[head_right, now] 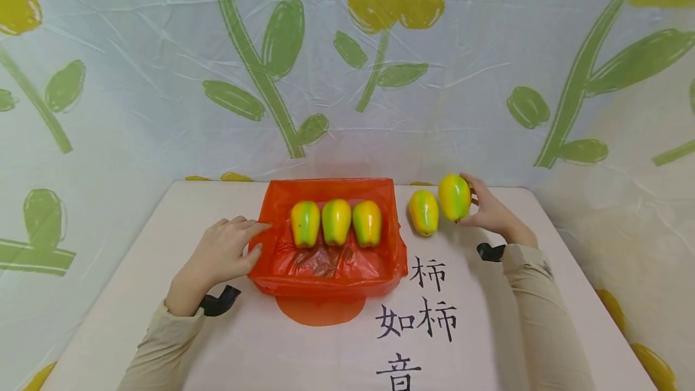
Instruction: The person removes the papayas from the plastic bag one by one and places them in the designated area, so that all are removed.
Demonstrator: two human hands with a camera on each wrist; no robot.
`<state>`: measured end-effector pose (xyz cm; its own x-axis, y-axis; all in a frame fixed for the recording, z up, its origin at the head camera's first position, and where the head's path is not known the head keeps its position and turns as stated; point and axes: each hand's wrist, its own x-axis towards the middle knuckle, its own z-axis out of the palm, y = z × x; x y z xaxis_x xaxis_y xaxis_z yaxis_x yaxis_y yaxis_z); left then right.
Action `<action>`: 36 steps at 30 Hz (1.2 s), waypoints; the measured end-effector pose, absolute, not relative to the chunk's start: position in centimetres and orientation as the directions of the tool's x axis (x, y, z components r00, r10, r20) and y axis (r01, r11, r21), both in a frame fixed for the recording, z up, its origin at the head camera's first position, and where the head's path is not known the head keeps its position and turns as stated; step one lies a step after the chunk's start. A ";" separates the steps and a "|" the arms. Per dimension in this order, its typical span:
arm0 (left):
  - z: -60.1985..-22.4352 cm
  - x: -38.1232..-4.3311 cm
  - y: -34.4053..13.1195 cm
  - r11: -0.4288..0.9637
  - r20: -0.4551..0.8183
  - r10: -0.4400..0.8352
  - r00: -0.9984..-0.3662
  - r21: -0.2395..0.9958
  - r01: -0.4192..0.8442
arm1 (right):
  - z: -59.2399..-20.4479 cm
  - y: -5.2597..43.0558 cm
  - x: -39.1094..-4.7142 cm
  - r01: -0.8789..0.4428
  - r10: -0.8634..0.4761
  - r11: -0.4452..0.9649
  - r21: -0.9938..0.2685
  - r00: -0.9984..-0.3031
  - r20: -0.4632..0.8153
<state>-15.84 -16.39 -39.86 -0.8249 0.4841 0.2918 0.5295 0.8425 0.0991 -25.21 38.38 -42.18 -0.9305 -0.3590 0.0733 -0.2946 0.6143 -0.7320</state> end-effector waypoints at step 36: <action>-39.7 -15.8 -16.3 0.844 0.270 0.486 -0.831 0.099 0.526 | -44.1 38.4 -24.8 -0.164 -0.389 0.615 -0.771 -0.914 -0.116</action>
<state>-15.79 -16.25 -39.72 -0.8310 0.4864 0.2698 0.5264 0.8444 0.0990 -24.84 38.41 -44.13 -0.9140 -0.3888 -0.1156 -0.1643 0.6154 -0.7709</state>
